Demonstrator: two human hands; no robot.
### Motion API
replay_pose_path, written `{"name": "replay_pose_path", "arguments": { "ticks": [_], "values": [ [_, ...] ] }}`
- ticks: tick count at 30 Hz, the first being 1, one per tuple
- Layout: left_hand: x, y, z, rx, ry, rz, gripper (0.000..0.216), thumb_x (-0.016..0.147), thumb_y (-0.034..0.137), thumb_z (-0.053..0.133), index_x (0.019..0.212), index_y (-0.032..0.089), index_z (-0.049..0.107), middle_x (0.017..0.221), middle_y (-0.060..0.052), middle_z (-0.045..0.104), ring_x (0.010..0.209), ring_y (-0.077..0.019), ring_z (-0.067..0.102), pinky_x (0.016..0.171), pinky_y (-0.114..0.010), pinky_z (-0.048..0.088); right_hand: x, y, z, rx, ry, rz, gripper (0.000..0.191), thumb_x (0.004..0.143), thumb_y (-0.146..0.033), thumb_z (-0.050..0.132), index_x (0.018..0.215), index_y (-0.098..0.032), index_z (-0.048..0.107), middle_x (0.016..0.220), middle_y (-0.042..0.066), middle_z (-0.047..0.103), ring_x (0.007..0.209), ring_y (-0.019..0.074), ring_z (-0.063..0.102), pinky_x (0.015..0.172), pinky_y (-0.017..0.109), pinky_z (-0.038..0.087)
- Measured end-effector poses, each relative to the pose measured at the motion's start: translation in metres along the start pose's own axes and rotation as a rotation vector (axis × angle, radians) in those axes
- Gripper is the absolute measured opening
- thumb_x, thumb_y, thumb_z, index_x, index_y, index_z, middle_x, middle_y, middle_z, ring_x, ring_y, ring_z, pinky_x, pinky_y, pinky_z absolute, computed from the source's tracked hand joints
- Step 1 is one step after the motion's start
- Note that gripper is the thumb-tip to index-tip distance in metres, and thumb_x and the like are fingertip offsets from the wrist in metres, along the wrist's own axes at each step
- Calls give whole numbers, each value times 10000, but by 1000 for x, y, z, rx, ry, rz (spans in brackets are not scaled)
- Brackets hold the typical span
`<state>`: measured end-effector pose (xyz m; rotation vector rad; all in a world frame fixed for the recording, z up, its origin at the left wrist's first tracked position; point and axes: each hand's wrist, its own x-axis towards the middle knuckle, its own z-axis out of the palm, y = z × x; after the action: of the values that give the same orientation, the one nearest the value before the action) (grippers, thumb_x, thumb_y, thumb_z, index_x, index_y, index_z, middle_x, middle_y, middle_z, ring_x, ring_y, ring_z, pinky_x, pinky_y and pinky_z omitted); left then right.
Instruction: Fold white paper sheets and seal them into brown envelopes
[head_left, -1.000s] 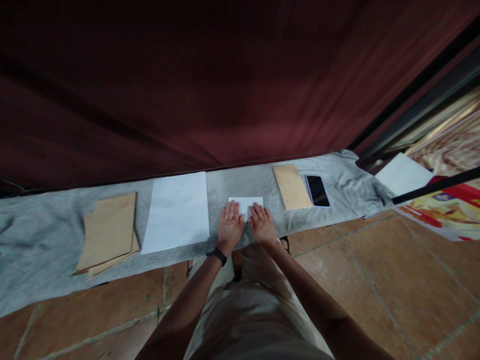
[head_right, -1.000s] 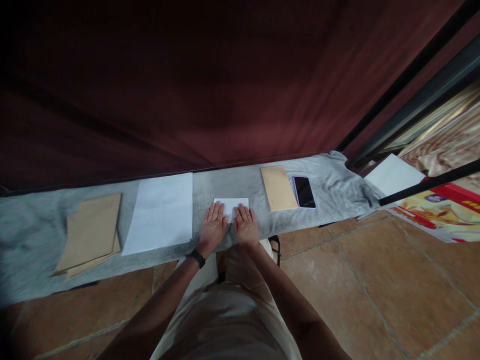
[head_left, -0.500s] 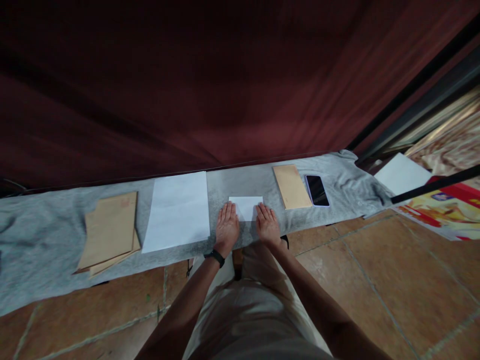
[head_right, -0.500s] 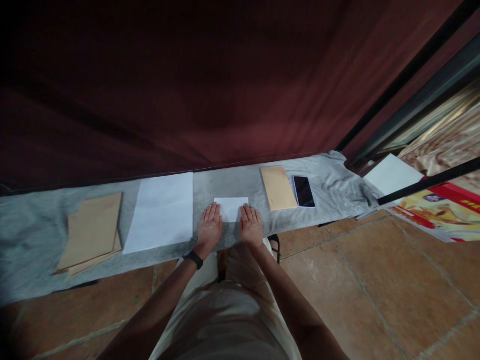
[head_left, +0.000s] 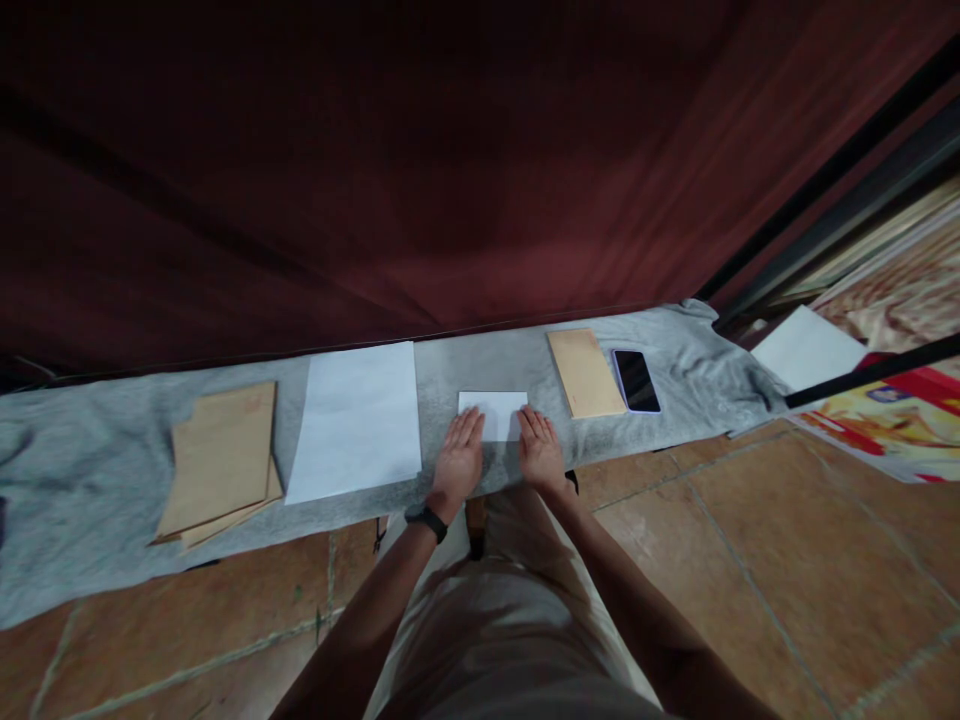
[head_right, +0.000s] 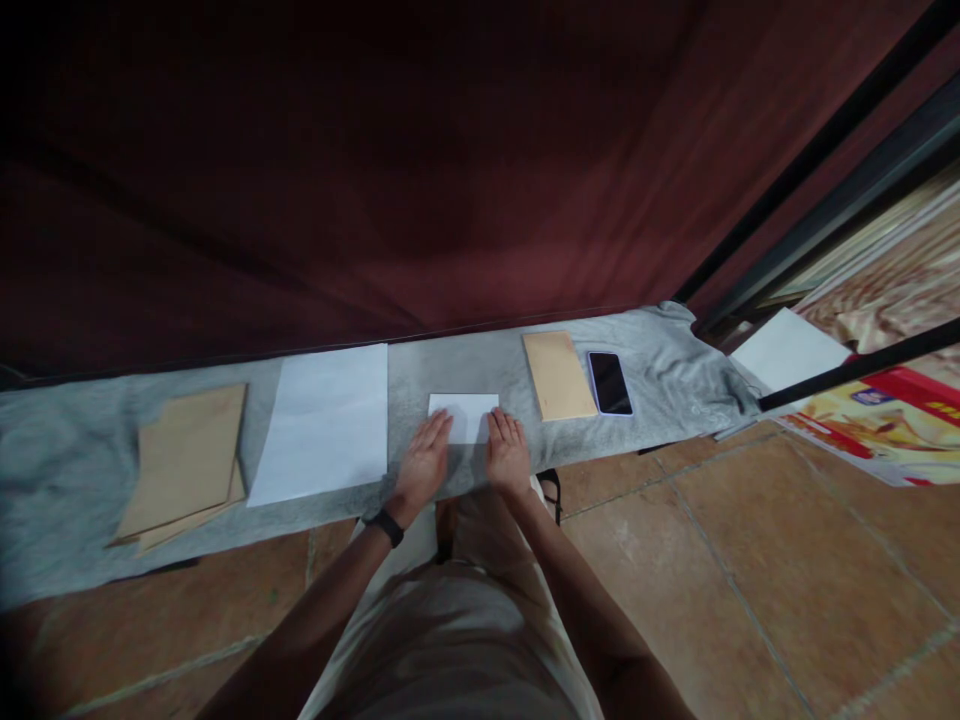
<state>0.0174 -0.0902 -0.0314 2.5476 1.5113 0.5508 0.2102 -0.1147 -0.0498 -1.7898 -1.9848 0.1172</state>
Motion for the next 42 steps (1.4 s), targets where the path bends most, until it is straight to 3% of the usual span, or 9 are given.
{"name": "replay_pose_path", "arguments": {
  "ticks": [2, 6, 14, 17, 28, 42],
  "values": [
    [-2, 8, 0, -42, -34, 93, 464, 1013, 182, 366, 1458, 108, 473, 1566, -118, 456, 1490, -228, 356, 1244, -423, 330, 0, 0, 0, -4, 0, 5, 530, 963, -139, 381, 1483, -104, 477, 1539, 136, 484, 1444, 284, 403, 1189, 476, 323],
    [-7, 20, 1, -41, -66, 109, 479, 1031, 293, 383, 1460, 102, 477, 1548, -132, 478, 1477, -239, 382, 1227, -440, 358, 1, 0, -3, 3, -6, -3, 506, 984, -157, 371, 1471, -90, 489, 1538, 142, 484, 1449, 288, 401, 1195, 485, 322],
    [-9, 20, 0, 17, -130, 109, 533, 987, 179, 361, 1507, 76, 412, 1585, -136, 422, 1505, -220, 323, 1256, -418, 288, -10, -24, -15, 58, -115, -206, 489, 1055, -294, 362, 1499, -119, 469, 1533, 113, 497, 1437, 239, 435, 1236, 451, 295],
    [-10, 21, -2, 30, -148, 115, 542, 982, 172, 356, 1510, 59, 403, 1596, -142, 399, 1509, -223, 312, 1259, -416, 274, -14, -28, -15, 23, -134, -203, 495, 1063, -308, 357, 1495, -93, 469, 1531, 124, 495, 1437, 236, 438, 1235, 436, 303],
    [-25, 15, -12, 78, -98, 52, 546, 1035, 358, 356, 1486, 62, 444, 1578, -159, 420, 1503, -242, 329, 1243, -436, 305, -24, -9, -20, -62, -120, -200, 511, 1056, -322, 403, 1525, -118, 420, 1552, 129, 461, 1449, 242, 422, 1220, 468, 322],
    [-37, 6, -12, 80, -73, -20, 573, 1022, 391, 377, 1487, 62, 436, 1558, -180, 445, 1497, -260, 339, 1242, -452, 308, -32, 9, -28, -20, -113, -159, 539, 1058, -322, 372, 1562, -132, 355, 1570, 140, 435, 1480, 242, 370, 1229, 488, 294]
  ]
}}
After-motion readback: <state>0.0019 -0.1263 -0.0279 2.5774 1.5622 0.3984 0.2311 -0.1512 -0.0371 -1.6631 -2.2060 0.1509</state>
